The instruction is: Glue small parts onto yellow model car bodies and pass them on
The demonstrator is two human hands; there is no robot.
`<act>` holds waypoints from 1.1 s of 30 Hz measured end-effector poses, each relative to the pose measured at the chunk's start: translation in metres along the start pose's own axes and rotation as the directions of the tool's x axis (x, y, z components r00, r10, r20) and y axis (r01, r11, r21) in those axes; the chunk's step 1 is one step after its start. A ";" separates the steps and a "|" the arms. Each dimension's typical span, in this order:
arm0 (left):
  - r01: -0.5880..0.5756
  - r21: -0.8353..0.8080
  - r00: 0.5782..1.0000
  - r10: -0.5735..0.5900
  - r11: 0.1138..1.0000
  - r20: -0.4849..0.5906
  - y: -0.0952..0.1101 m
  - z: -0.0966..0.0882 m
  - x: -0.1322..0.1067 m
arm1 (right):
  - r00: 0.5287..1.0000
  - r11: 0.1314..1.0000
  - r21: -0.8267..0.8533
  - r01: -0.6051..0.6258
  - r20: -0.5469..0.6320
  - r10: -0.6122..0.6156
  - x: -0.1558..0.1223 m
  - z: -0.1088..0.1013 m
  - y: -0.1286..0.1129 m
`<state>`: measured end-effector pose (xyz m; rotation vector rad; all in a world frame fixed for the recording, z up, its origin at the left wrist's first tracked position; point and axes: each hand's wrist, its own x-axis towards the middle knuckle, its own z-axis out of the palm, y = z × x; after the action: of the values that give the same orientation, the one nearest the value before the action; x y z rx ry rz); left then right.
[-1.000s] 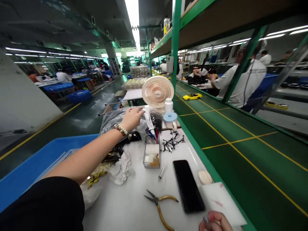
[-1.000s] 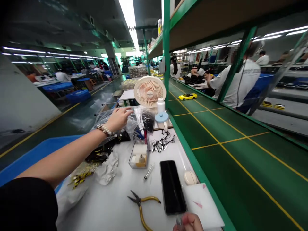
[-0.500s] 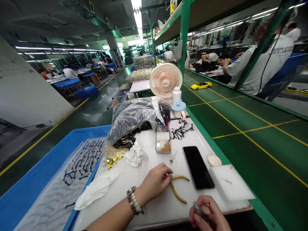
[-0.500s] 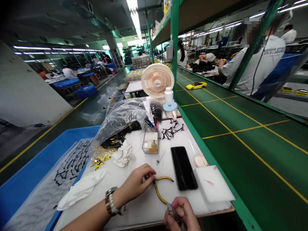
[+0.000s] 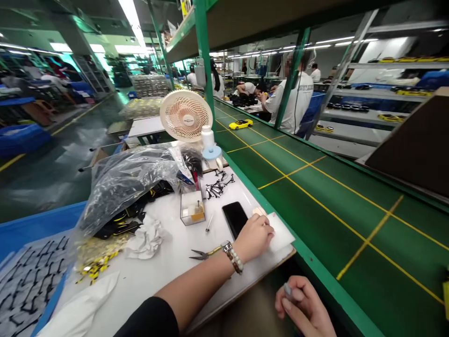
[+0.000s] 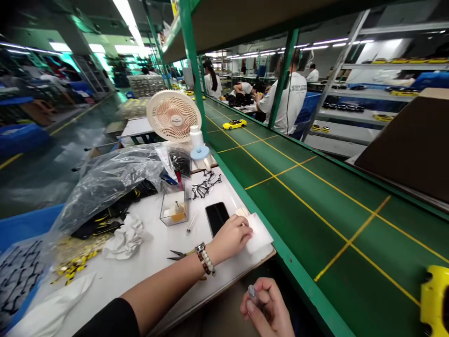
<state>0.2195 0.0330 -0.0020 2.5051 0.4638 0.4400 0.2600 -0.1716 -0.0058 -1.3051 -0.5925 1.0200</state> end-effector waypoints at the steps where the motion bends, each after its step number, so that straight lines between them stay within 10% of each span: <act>1: -0.025 0.008 1.000 0.025 1.000 0.017 0.001 -0.001 0.003 | 1.000 0.999 -0.031 0.018 -0.016 -0.019 0.002 -0.007 0.000; 6: -0.190 -0.073 0.978 0.195 0.979 0.072 0.020 -0.030 -0.004 | 0.947 0.843 -0.496 0.207 -0.116 -0.301 0.021 -0.041 -0.002; 14: -0.318 -0.173 0.943 0.331 0.932 0.049 0.043 -0.066 -0.026 | 0.752 0.388 -0.780 0.492 0.155 -0.641 0.039 -0.035 -0.020; 33: -0.345 -0.073 0.937 0.348 0.936 0.036 0.038 -0.064 -0.026 | 0.722 0.257 -0.829 0.497 0.231 -0.652 0.039 -0.029 -0.024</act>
<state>0.1796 0.0215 0.0650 2.5306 -0.0179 0.5166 0.3091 -0.1503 0.0042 -1.7739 -1.4648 -0.1307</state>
